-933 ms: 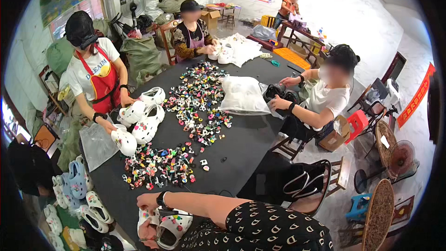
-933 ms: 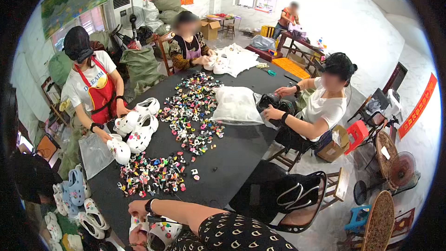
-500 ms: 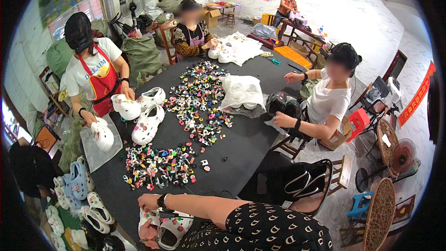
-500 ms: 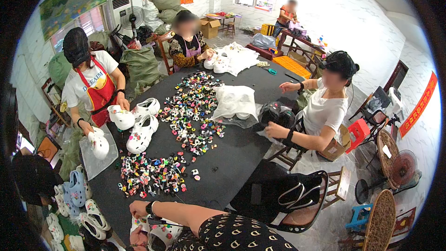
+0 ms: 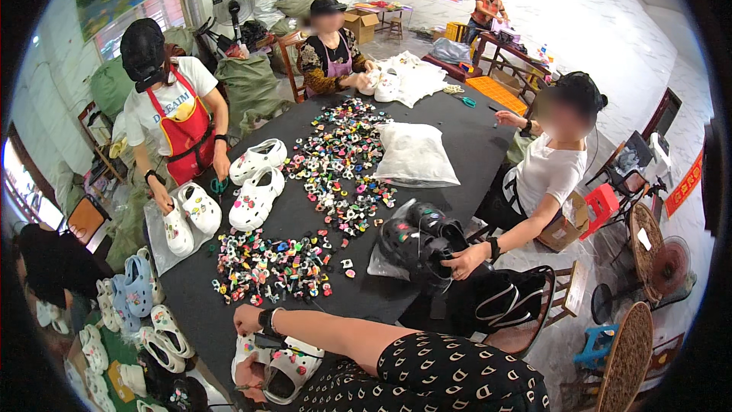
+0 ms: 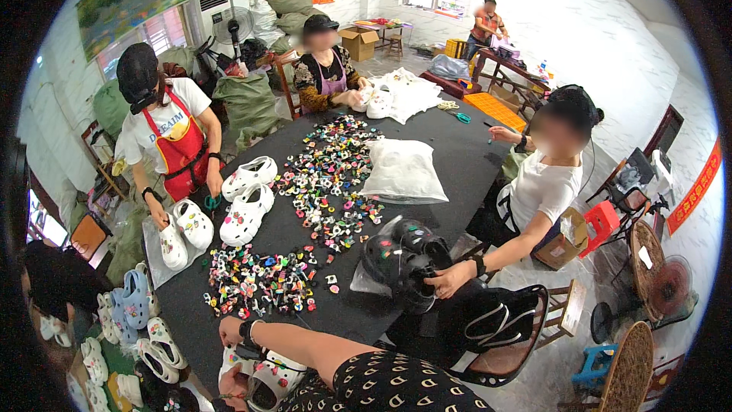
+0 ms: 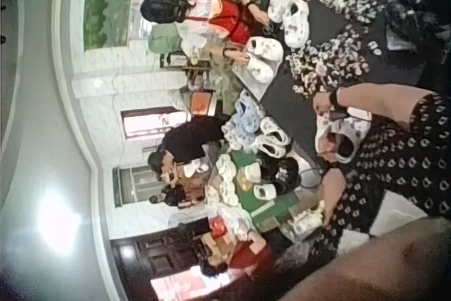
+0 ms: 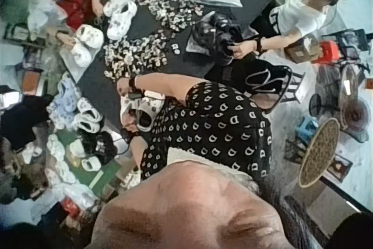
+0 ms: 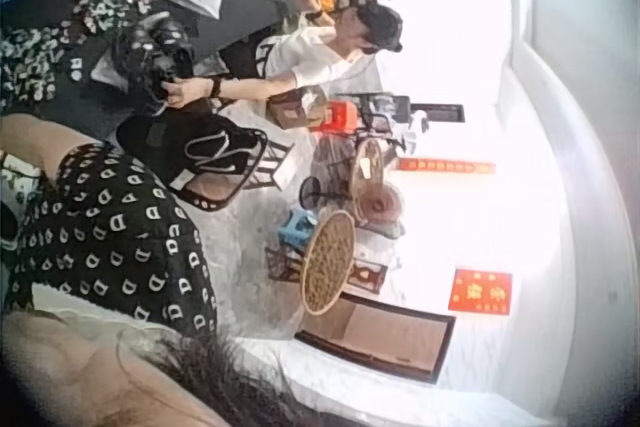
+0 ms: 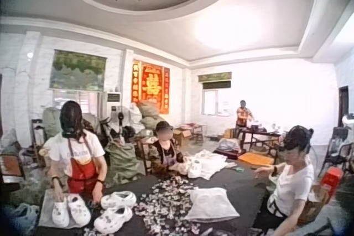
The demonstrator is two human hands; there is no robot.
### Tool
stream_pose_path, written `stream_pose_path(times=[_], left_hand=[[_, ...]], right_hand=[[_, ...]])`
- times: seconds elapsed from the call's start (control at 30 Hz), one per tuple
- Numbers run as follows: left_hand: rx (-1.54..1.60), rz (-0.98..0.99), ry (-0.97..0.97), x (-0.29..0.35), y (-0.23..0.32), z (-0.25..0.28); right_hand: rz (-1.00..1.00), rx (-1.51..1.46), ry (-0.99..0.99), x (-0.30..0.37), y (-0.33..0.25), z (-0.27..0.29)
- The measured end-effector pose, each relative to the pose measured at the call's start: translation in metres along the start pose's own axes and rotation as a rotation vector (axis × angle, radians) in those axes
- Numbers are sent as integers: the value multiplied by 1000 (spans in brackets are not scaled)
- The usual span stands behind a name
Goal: Sort and package shoes into plastic bags at a manufacturing facility.
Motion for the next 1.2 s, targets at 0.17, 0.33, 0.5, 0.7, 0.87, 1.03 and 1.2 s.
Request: stream_pose_path(times=[0.17,0.33,0.5,0.7,0.87,1.03,1.2], left_hand=[[-79,-39,26,-7,3,-22],[-1341,-824,490,15,-6,-8],[-1676,-864,518,34,-8,-27],[-1821,-607,654,57,-19,-58],[-1948,-560,690,62,-30,-54],[-1874,-590,796,45,-30,-32],[-1946,-542,795,43,-31,-36]], right_hand=[[-126,-329,336,37,6,40],[-400,6,570,82,30,83],[-464,244,495,123,87,104],[-369,399,588,188,79,125],[-268,405,522,220,62,109],[-66,367,415,230,49,90],[32,341,359,231,50,79]])
Point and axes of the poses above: each hand's wrist, its own x-axis away from the middle knuckle, its own z-axis out of the back of the hand, y = z × x, the point moved 2 cm from there along -x, towards the middle knuckle, and after that the axes turned 9 degrees about x, right-handed, at the moved point
